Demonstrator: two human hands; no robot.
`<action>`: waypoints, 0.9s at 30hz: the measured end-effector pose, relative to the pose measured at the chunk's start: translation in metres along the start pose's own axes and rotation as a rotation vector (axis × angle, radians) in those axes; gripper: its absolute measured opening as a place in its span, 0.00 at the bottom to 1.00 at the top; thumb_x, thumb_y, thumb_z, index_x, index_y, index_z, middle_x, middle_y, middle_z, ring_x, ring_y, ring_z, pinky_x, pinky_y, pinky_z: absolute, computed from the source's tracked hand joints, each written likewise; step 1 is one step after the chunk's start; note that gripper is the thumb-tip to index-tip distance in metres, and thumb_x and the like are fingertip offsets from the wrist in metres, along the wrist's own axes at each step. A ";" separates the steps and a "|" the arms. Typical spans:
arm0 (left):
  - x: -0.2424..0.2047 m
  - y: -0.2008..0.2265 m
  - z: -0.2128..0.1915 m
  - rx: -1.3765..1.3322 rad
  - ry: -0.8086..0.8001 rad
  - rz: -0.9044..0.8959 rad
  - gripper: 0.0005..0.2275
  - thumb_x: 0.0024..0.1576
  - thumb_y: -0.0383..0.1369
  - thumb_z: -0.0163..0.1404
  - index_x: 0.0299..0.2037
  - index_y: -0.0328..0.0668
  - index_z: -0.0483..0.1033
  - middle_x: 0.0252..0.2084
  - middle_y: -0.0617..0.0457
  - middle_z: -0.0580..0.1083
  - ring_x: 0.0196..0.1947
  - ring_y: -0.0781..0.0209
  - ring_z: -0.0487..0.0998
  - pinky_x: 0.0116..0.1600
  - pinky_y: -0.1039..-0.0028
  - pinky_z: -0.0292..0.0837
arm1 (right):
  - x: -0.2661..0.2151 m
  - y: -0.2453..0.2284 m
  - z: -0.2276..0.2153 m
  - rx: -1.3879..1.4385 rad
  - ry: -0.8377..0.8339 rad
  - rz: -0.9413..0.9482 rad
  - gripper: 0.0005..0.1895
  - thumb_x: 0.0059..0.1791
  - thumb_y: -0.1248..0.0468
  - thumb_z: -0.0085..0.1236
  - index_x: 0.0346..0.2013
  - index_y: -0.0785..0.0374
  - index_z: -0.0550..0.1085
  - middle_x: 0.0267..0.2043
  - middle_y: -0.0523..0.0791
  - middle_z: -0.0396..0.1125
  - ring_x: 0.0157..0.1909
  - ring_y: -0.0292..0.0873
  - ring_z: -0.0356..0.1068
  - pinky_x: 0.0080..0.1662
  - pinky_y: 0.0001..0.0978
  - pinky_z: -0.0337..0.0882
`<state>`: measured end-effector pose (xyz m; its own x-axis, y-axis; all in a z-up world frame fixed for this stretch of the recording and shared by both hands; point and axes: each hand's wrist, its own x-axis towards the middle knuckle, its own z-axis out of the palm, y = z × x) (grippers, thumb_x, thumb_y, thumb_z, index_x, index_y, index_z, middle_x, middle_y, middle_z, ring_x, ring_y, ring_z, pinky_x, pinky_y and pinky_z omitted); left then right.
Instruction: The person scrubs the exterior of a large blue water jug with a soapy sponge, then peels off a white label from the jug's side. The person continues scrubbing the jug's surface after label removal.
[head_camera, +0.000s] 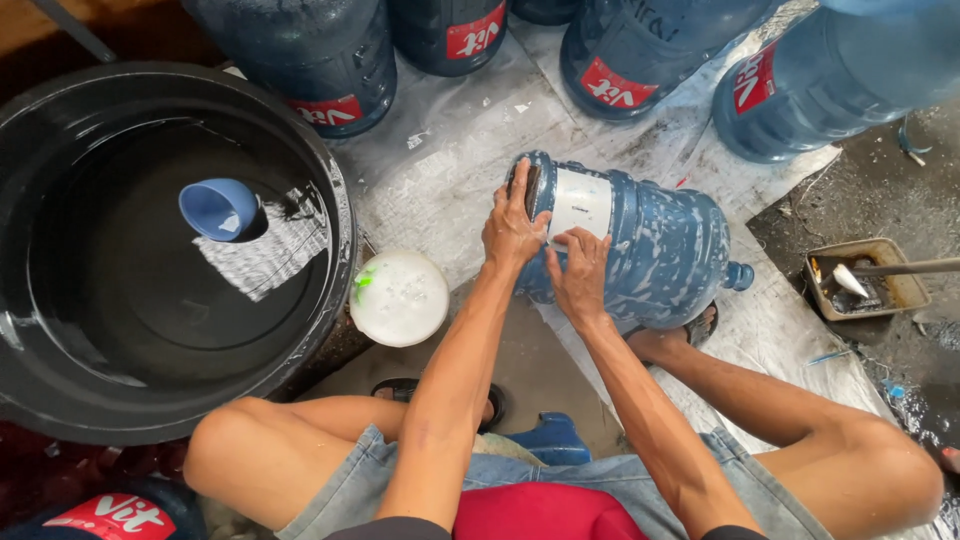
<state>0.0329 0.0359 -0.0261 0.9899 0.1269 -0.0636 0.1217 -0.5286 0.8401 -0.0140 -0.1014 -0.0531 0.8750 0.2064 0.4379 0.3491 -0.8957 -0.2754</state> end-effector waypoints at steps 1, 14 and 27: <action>0.000 0.001 -0.001 -0.007 0.009 0.007 0.39 0.49 0.39 0.56 0.68 0.71 0.43 0.58 0.36 0.62 0.49 0.28 0.72 0.49 0.44 0.70 | -0.001 0.003 0.002 -0.034 -0.007 0.007 0.13 0.44 0.59 0.58 0.40 0.56 0.67 0.43 0.42 0.58 0.50 0.47 0.59 0.60 0.59 0.50; -0.006 0.003 -0.004 -0.009 0.020 0.017 0.39 0.49 0.39 0.56 0.68 0.71 0.43 0.58 0.36 0.62 0.49 0.28 0.72 0.50 0.45 0.70 | 0.009 0.010 0.004 -0.327 -0.130 -0.047 0.12 0.42 0.54 0.62 0.28 0.53 0.68 0.25 0.41 0.62 0.37 0.45 0.65 0.55 0.49 0.59; -0.009 0.004 -0.006 -0.002 -0.010 0.010 0.40 0.49 0.39 0.55 0.68 0.71 0.41 0.59 0.36 0.61 0.49 0.28 0.71 0.50 0.44 0.69 | 0.016 0.020 0.009 -0.329 -0.281 -0.199 0.07 0.42 0.58 0.53 0.24 0.57 0.69 0.24 0.44 0.63 0.36 0.48 0.65 0.46 0.43 0.62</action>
<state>0.0241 0.0381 -0.0192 0.9917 0.1136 -0.0608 0.1121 -0.5279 0.8419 0.0100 -0.1123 -0.0597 0.8746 0.4444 0.1937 0.4339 -0.8958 0.0961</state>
